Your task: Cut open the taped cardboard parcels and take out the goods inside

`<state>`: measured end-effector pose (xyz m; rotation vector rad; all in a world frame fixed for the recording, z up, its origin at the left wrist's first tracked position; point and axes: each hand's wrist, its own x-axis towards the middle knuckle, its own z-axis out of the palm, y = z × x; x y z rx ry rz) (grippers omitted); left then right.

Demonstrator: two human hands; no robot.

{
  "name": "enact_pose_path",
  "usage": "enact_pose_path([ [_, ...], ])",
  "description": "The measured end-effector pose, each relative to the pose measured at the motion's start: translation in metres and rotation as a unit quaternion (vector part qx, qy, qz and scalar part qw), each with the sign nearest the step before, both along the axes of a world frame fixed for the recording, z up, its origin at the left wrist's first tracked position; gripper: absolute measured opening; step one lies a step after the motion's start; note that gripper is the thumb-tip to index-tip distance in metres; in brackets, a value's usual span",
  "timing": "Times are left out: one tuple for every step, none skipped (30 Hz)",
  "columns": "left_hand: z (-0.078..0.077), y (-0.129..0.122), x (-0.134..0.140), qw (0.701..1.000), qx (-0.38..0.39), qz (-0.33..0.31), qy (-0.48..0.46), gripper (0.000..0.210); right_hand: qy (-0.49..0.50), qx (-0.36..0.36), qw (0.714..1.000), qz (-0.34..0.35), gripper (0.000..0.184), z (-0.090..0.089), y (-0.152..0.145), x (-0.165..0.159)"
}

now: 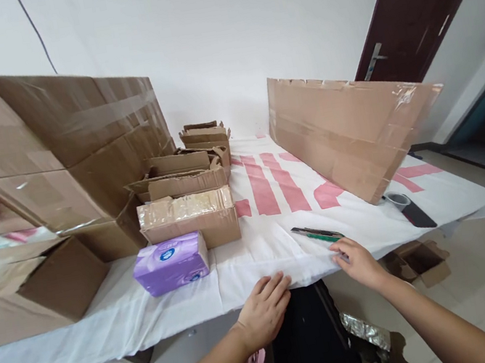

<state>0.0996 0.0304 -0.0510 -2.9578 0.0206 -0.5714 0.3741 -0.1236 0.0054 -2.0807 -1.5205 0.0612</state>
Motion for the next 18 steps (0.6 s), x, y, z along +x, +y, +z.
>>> enact_pose_path([
  [0.001,0.000,0.000,1.000,-0.002,0.000,0.006,0.032,0.000,-0.007,1.000,0.007,0.024,-0.002,-0.001,-0.004],
  [0.001,0.000,0.000,1.000,-0.004,0.000,0.012,0.031,0.000,-0.014,1.000,0.014,0.027,-0.004,-0.002,-0.007],
  [0.002,0.000,0.000,1.000,-0.005,-0.001,0.017,0.030,-0.001,-0.019,1.000,0.021,0.029,-0.005,-0.003,-0.011],
  [0.003,-0.001,0.000,1.000,-0.006,-0.001,0.020,0.030,-0.002,-0.025,0.999,0.029,0.030,-0.005,-0.003,-0.014],
  [0.004,-0.001,0.000,1.000,-0.006,-0.002,0.022,0.029,-0.004,-0.030,0.999,0.036,0.030,-0.004,-0.003,-0.016],
  [0.005,-0.001,0.000,1.000,-0.006,-0.002,0.023,0.028,-0.006,-0.034,0.999,0.042,0.029,-0.002,-0.003,-0.018],
  [0.005,-0.001,0.001,1.000,-0.005,-0.002,0.022,0.027,-0.008,-0.039,0.998,0.046,0.026,0.000,-0.004,-0.019],
  [0.005,-0.001,0.001,1.000,-0.002,-0.001,0.020,0.026,-0.010,-0.043,0.998,0.048,0.023,0.003,-0.005,-0.019],
  [0.005,-0.001,0.001,1.000,0.001,-0.001,0.017,0.025,-0.011,-0.047,0.998,0.048,0.019,0.005,-0.007,-0.019],
  [0.005,-0.002,0.001,1.000,0.004,-0.001,0.015,0.024,-0.012,-0.050,0.998,0.046,0.016,0.006,-0.009,-0.018],
  [0.005,-0.002,0.001,1.000,0.007,-0.002,0.013,0.024,-0.013,-0.052,0.998,0.042,0.014,0.006,-0.011,-0.017],
  [0.004,-0.001,0.001,1.000,0.010,-0.001,0.012,0.023,-0.012,-0.053,0.998,0.036,0.012,0.006,-0.014,-0.015],
  [0.003,-0.001,0.001,1.000,0.012,-0.001,0.010,0.023,-0.011,-0.052,0.998,0.029,0.011,0.005,-0.016,-0.014],
  [0.003,-0.001,0.002,1.000,0.013,-0.001,0.010,0.022,-0.009,-0.049,0.999,0.021,0.010,0.003,-0.018,-0.014],
  [0.002,-0.001,0.002,1.000,0.013,-0.001,0.008,0.022,-0.007,-0.046,0.999,0.013,0.010,0.001,-0.021,-0.013],
  [0.001,-0.001,0.002,1.000,0.013,-0.001,0.007,0.022,-0.004,-0.042,0.999,0.006,0.009,-0.001,-0.022,-0.013],
  [0.001,-0.001,0.002,1.000,0.013,-0.001,0.006,0.022,0.000,-0.037,0.999,-0.001,0.007,-0.002,-0.024,-0.013],
  [0.001,-0.001,0.002,1.000,0.013,-0.002,0.006,0.022,0.004,-0.031,0.999,-0.008,0.005,-0.003,-0.025,-0.014],
])
